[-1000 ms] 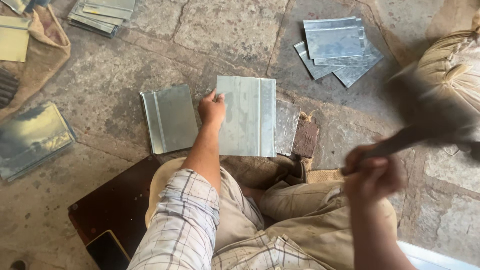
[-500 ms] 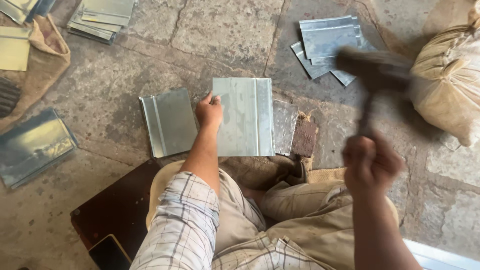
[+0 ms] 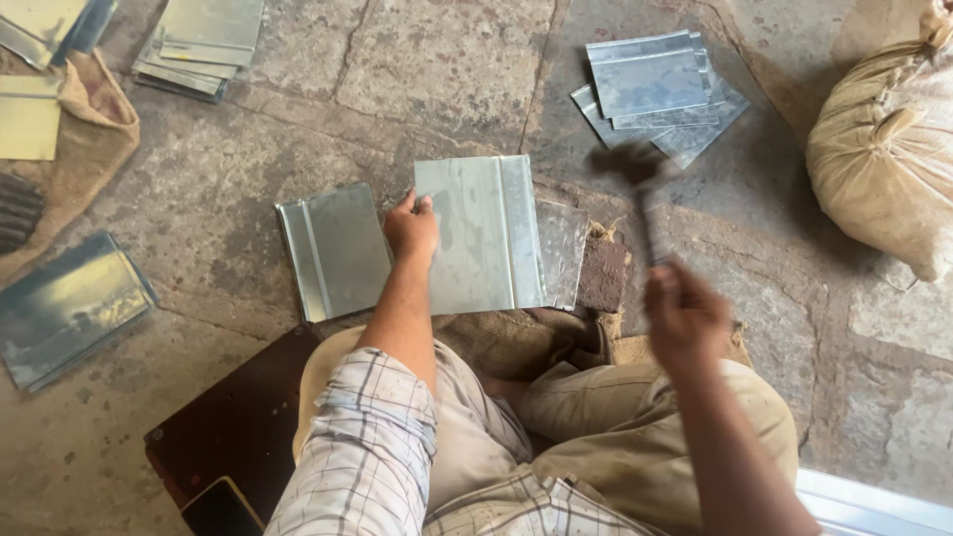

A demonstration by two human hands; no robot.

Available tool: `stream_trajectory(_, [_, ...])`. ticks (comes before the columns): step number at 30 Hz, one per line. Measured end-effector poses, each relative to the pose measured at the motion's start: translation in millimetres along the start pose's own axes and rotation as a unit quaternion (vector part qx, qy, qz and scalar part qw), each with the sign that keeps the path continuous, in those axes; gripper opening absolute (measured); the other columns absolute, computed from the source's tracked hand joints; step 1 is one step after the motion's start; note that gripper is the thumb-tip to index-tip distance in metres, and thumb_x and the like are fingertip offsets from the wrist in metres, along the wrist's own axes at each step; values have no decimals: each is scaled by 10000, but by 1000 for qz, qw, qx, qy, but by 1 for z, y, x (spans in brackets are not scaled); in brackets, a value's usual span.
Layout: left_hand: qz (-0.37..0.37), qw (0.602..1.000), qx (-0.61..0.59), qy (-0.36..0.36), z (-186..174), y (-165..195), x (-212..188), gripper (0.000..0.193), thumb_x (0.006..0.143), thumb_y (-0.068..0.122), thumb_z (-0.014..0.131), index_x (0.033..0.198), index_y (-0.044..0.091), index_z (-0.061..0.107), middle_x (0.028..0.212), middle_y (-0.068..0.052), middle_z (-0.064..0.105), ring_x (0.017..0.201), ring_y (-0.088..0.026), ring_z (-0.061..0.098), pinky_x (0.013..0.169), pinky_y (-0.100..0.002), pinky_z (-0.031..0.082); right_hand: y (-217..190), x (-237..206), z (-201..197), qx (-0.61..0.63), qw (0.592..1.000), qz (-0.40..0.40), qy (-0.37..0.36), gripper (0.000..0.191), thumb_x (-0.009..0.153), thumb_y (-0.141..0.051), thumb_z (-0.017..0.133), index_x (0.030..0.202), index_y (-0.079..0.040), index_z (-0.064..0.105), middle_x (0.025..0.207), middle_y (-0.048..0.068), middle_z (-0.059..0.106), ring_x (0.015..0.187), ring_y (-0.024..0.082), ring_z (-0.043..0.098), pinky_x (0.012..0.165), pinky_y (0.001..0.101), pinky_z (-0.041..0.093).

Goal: The person hammers the edges of metal sheets using a hammer while sitting on the floor.

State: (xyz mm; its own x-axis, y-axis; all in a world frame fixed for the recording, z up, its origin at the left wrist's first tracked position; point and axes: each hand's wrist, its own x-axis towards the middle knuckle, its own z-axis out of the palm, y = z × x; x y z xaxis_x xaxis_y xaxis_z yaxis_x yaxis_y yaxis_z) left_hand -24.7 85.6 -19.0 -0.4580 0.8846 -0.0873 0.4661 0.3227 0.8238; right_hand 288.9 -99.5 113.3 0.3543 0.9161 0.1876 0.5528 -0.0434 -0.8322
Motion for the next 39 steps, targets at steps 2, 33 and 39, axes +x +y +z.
stream_trajectory(2, [-19,999,-30,-12,-1,1,-2,413,924,255,716,1294,73,695,1245,-196,711,1126,-315,703,956,-370,543,-13,10,-22,211,967,-144,6,306,1181,-281,616,1197,20,667,767,44,614,627,50,566,497,239,452])
stream_trajectory(33, [-89,995,-28,-26,-4,11,2,399,979,263,670,1346,105,670,1346,-202,623,1152,-341,656,945,-402,527,50,-29,44,-150,977,121,-93,293,1039,-345,640,1182,-109,737,718,113,708,560,150,585,482,327,470])
stream_trajectory(39, [-78,994,-77,-21,-3,13,1,412,978,236,663,1348,54,654,1326,-194,662,1145,-306,691,943,-372,546,-17,3,-20,121,987,-102,12,244,1119,-296,580,1047,-87,682,722,-22,597,572,52,513,463,223,413])
